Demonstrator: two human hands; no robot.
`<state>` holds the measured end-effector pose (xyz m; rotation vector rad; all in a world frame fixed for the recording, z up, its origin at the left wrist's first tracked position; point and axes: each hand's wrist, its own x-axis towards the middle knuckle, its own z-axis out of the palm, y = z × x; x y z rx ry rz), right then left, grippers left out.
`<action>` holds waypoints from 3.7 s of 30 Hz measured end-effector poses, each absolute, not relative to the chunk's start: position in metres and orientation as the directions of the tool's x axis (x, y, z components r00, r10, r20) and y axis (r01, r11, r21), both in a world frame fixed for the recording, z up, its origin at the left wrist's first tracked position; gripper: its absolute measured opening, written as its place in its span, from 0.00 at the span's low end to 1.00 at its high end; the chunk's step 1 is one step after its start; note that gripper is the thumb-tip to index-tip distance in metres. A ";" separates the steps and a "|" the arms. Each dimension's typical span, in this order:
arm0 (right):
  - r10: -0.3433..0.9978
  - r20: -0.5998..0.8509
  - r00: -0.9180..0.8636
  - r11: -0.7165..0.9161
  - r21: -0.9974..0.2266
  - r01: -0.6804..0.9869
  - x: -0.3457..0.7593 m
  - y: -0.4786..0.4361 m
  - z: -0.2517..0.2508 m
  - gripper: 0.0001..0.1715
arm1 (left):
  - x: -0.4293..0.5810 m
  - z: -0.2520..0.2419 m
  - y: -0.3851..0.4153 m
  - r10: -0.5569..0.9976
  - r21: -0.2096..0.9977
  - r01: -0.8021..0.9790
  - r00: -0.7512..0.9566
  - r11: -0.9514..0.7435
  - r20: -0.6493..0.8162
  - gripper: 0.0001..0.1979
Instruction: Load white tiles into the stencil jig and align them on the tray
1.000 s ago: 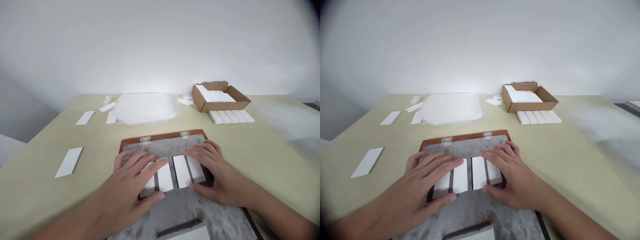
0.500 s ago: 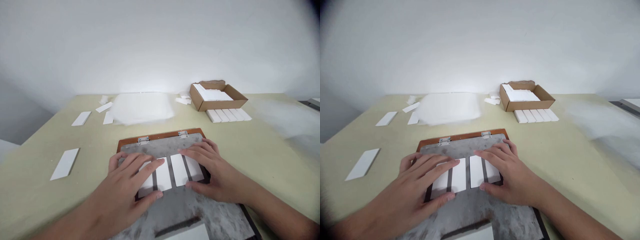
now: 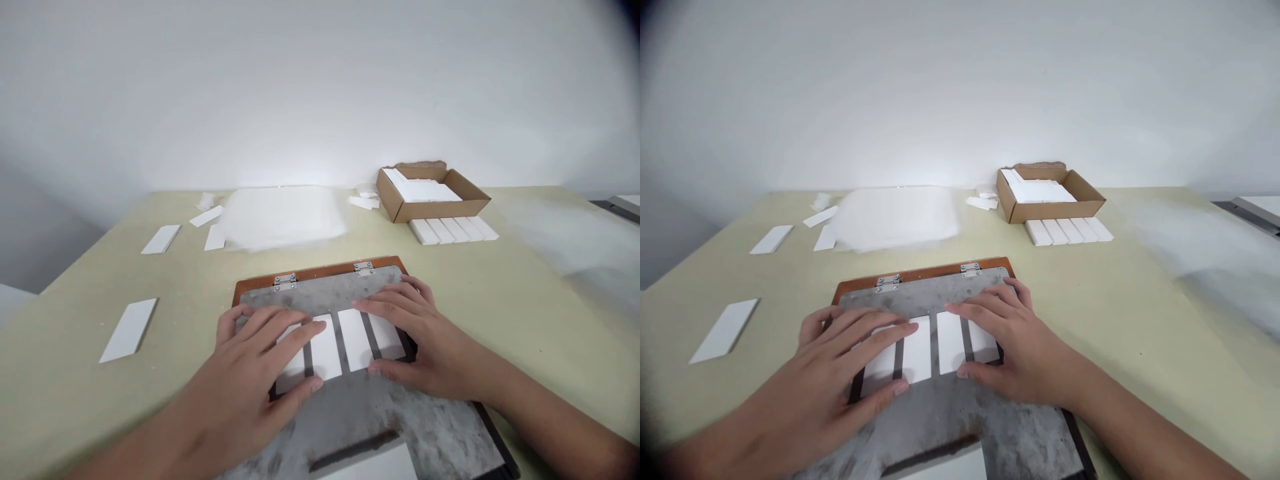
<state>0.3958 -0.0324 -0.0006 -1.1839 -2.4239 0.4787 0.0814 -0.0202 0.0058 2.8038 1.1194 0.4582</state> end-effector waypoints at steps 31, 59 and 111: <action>0.763 0.390 -0.516 0.642 -0.357 0.679 0.418 -0.030 0.006 0.17 | 0.038 0.015 -0.032 0.550 0.100 0.549 0.773 -0.830 0.318 0.16; 0.773 0.305 -0.556 0.633 -0.414 0.654 0.409 -0.036 0.012 0.14 | 0.030 0.024 -0.028 0.587 0.096 0.609 0.693 -0.787 0.418 0.14; 0.806 0.180 -0.564 0.581 -0.425 0.694 0.358 -0.069 0.149 0.04 | 0.108 0.178 -0.039 0.718 0.351 0.709 0.684 -0.612 -0.132 0.24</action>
